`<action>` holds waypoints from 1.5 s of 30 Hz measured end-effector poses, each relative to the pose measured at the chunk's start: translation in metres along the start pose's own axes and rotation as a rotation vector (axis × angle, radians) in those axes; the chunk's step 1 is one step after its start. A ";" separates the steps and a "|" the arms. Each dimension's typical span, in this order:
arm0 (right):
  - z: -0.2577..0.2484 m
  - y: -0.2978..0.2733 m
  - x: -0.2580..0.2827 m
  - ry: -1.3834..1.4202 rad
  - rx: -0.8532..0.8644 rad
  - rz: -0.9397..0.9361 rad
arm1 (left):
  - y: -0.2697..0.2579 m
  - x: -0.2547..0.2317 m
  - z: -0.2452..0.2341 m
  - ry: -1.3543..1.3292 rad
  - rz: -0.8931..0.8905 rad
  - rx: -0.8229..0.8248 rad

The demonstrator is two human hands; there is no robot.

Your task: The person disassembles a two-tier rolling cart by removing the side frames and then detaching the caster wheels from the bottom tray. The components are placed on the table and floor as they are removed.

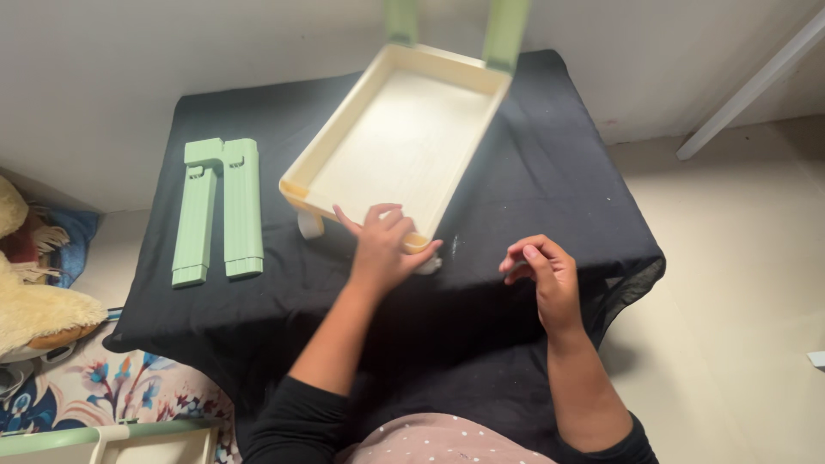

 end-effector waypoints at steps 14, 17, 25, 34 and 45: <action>-0.079 0.096 -0.100 -0.243 -0.325 -0.216 | 0.010 0.017 -0.043 0.041 0.016 0.021; -0.085 0.113 -0.117 -0.261 -0.371 -0.164 | 0.002 -0.029 0.000 0.004 0.039 0.124; -0.104 0.119 -0.133 -0.154 -0.343 -0.147 | 0.023 -0.041 0.078 0.063 -0.058 0.073; -0.091 0.107 -0.109 -0.134 -0.298 -0.177 | 0.026 -0.012 0.048 -0.069 -0.069 0.028; -0.023 0.052 -0.065 -0.678 0.005 -0.721 | 0.026 0.053 0.011 -0.194 -0.087 0.005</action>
Point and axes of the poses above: each hand's wrist, its own y-axis towards the middle knuckle, its own z-axis out of the palm, x = y × z, the point moved 4 cm from there along y, towards the middle knuckle, and after that the axes turned 13 degrees about -x, right-handed, at the moved point
